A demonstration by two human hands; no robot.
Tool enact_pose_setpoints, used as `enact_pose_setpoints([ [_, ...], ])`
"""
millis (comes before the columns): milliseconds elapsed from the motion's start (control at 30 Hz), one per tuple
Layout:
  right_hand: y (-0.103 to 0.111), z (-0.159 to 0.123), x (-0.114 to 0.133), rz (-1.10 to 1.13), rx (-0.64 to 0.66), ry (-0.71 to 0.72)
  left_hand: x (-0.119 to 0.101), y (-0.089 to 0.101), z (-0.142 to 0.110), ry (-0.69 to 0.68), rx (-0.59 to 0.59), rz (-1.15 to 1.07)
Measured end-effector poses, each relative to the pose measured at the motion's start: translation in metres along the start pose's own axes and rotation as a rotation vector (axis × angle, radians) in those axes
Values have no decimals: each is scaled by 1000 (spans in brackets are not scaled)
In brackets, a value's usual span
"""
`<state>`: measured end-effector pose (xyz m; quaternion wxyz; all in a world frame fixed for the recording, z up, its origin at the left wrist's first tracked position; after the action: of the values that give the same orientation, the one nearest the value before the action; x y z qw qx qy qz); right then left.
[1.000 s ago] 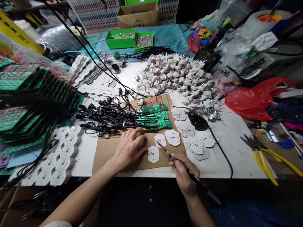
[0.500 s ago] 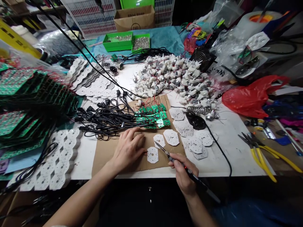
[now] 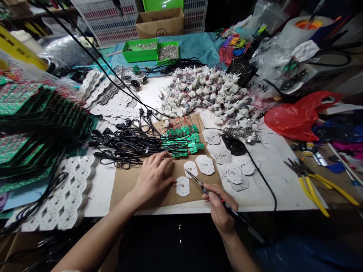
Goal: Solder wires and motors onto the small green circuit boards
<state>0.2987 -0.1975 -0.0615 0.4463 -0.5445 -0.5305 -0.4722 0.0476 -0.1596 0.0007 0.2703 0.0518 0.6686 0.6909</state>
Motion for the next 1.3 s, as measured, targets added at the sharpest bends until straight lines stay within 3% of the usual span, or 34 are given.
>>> enact_pose_setpoints([
  [233,-1,-1,-1,-1,-12,-11,5,-5,1,-10,29,-72],
  [400,8,-3,4,-3,-83,15,8,-5,4,-12,128,-94],
  [633,66,28,39,-179,-411,187,12,18,14,-136,270,-294],
  [800,101,63,52,-389,-564,287,16,9,28,24,229,-232],
  [900,104,76,52,-494,-522,335,7,-1,34,24,180,-220],
  [1033,98,86,51,-544,-461,368,-1,-7,36,36,88,-432],
  [1300,92,101,51,-571,-417,423,4,-18,30,288,30,-851],
])
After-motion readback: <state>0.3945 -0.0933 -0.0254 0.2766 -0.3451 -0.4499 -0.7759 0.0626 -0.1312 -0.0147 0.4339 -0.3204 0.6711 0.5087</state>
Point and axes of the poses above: each hand's wrist, its own z-axis towards the middle knuckle, its own y-axis out of the back of the hand, x = y × z, the point moved 3 cm from there along z, towards the middle knuckle, and after that the axes turned 14 degrees about -y, right-handed, at the moved point
